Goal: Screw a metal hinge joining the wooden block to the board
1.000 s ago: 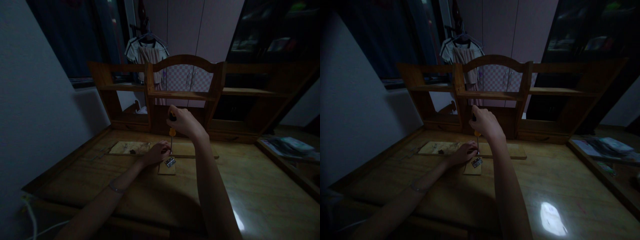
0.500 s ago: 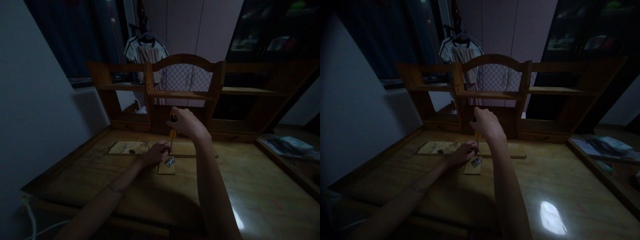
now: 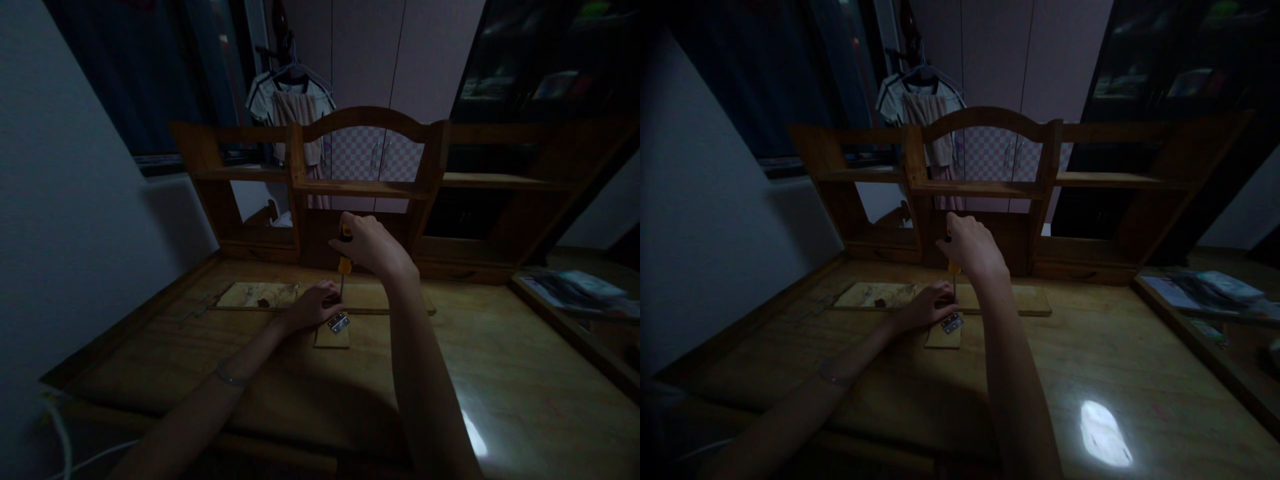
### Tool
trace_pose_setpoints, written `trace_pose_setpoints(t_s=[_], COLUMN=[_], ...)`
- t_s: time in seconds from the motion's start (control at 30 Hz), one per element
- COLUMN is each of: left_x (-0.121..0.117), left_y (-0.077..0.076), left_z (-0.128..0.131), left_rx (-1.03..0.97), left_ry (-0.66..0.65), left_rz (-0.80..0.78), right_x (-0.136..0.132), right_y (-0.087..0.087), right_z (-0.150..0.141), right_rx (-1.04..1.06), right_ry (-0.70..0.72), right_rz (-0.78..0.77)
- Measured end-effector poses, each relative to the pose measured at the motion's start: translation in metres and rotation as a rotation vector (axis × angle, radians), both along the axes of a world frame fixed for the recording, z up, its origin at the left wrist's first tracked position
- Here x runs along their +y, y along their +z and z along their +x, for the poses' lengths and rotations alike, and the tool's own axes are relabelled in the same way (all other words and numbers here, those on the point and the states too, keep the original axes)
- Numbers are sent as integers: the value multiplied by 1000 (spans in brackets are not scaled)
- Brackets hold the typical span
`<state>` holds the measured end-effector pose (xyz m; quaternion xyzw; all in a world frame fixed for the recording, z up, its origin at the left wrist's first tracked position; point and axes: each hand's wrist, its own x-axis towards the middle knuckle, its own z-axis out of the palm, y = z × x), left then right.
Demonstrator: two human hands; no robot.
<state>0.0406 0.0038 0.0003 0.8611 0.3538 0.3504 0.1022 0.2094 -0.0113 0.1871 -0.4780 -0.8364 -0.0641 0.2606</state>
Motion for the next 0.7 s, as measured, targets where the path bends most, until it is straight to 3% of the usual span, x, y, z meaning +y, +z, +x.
trace_pose_setpoints(t_s=[0.47,0.7], left_x=[0,-2], left_y=[7,6], left_z=[0,3], left_rx=[32,-85], left_ry=[9,49], left_rz=[-80,-138], right_x=[-12,-11], right_y=[11,20], right_z=[3,35], right_rx=[76,256], right_ry=[24,92], right_rz=[127,211])
